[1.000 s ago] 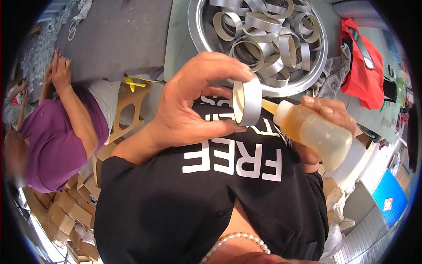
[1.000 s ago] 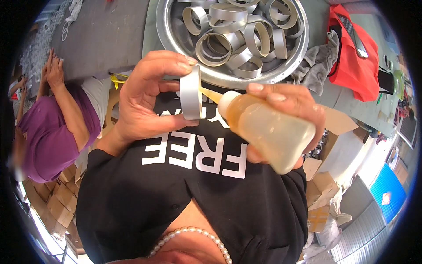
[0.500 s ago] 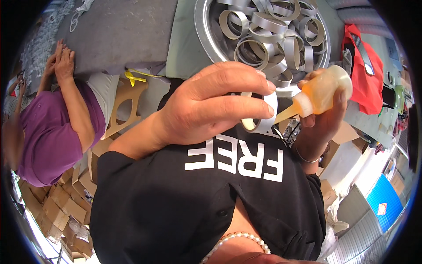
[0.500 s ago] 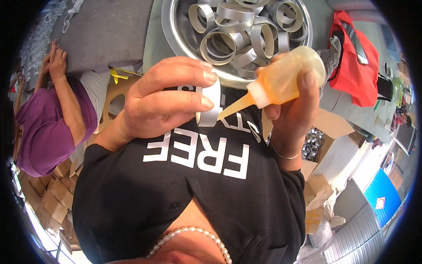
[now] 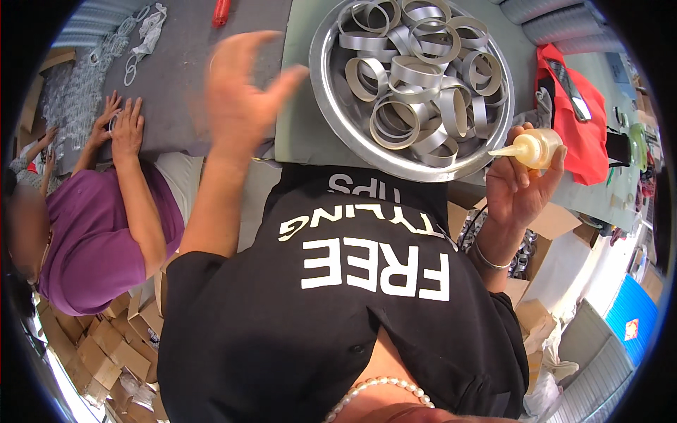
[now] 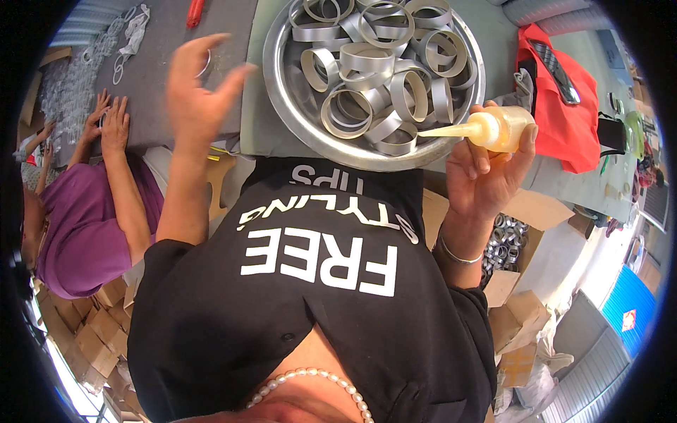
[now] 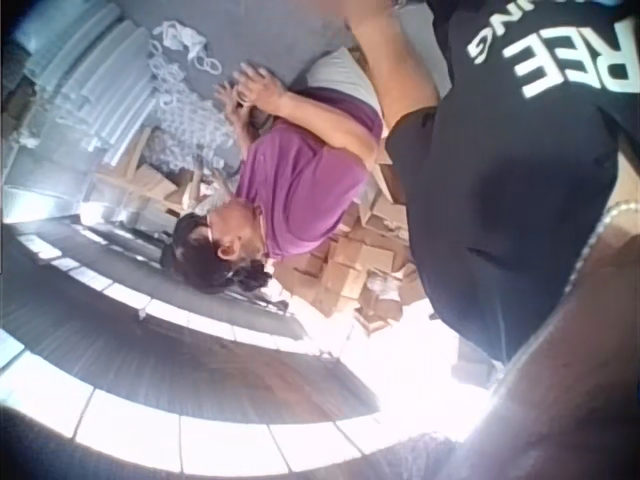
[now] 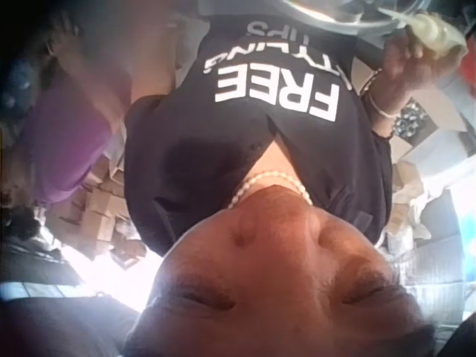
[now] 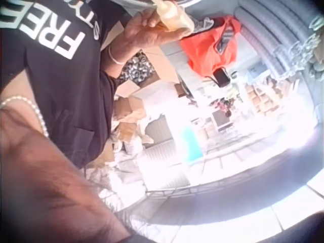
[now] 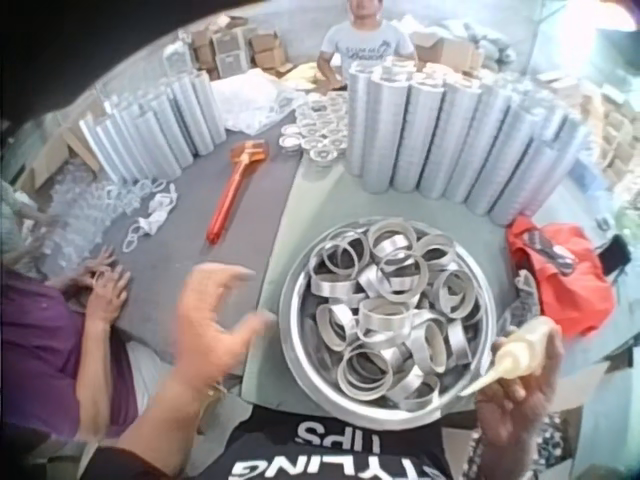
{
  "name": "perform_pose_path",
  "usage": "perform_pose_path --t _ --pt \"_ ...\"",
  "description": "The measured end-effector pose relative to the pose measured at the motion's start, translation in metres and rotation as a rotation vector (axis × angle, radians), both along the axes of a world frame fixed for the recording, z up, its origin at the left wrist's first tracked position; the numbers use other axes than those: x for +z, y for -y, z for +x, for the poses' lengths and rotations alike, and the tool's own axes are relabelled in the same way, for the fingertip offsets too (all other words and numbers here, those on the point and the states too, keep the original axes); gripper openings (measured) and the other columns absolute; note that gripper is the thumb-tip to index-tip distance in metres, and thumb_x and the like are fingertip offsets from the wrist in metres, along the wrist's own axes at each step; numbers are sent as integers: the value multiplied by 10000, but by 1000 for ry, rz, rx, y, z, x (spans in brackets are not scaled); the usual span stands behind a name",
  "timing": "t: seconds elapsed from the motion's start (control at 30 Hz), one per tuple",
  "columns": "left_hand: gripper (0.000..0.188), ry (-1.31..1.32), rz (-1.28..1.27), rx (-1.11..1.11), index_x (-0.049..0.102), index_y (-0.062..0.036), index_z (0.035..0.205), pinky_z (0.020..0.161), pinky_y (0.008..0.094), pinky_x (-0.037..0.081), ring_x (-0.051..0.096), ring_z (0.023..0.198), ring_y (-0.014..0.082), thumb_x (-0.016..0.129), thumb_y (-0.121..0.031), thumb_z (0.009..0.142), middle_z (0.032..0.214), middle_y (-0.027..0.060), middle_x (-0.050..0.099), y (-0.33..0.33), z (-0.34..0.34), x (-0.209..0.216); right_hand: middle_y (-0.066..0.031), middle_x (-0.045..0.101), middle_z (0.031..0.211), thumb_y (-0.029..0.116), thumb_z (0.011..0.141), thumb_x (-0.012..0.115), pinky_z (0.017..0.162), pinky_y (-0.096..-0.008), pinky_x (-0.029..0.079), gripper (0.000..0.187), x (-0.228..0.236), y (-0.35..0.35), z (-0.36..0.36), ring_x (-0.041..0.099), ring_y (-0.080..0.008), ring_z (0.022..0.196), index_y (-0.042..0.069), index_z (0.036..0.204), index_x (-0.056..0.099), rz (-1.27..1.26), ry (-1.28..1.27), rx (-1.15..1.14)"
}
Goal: The person applies glue from a squeeze bottle to the edges of small metal rings and places them into a metal tray. Another person is visible in the background working with similar materials.
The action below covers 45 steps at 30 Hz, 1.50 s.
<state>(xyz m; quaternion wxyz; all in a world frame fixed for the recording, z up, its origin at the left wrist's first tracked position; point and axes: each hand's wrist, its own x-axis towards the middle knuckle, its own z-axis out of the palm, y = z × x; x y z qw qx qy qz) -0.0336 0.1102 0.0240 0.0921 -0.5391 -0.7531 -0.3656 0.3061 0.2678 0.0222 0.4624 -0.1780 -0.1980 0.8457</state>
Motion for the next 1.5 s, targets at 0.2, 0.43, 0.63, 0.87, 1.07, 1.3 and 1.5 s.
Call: perform_pose_path --t 0.2,0.43,0.63,0.87,1.07,1.3,1.5 --pt "622 -92 -295 -228 568 -88 1229 949 423 418 597 1047 303 800 -193 662 1091 129 639 -43 58 -4 -275 666 1074 485 975 526 409 -181 376 627 5 7 -4 446 -71 451 -96 1210 548 25 -22 -10" --pt "569 128 -145 -206 523 -58 1202 869 417 474 620 984 276 772 -167 702 1061 134 630 -38 58 -5 -261 642 1063 533 952 529 439 -194 411 676 12 18 -11 469 -90 467 -84 1227 497 103 -38 -100" --pt "560 2022 -36 -613 431 54 1323 789 387 595 653 999 295 561 -308 916 1154 197 583 5 84 19 -261 564 1095 600 900 575 599 -313 546 795 17 36 -23 615 -271 728 -55 1316 402 986 318 -535" --pt "692 2429 -234 -561 417 67 1326 725 363 635 699 907 298 425 -537 988 1136 214 618 19 97 10 -266 636 1056 354 749 841 566 -322 543 636 39 53 -36 668 -246 741 31 1173 496 1652 378 -316" --pt "664 2409 -296 -577 424 56 1330 707 351 642 693 926 308 448 -512 988 1152 222 614 17 100 14 -250 651 1053 241 761 830 555 -312 543 544 36 52 -36 652 -240 634 27 1146 511 1755 410 -274" --pt "635 1882 -246 -512 410 -29 1374 757 373 617 648 1038 274 608 -411 908 1207 167 567 18 109 29 -254 661 1054 231 743 838 557 -306 540 543 35 57 -30 645 -248 634 9 1128 527 1756 492 -313" --pt "725 1545 -76 -574 472 -79 1341 826 308 583 582 1114 180 815 -31 705 1223 74 510 21 109 28 -317 564 1222 370 732 864 703 -365 560 783 54 48 -10 657 -305 904 23 1298 448 1674 519 60"
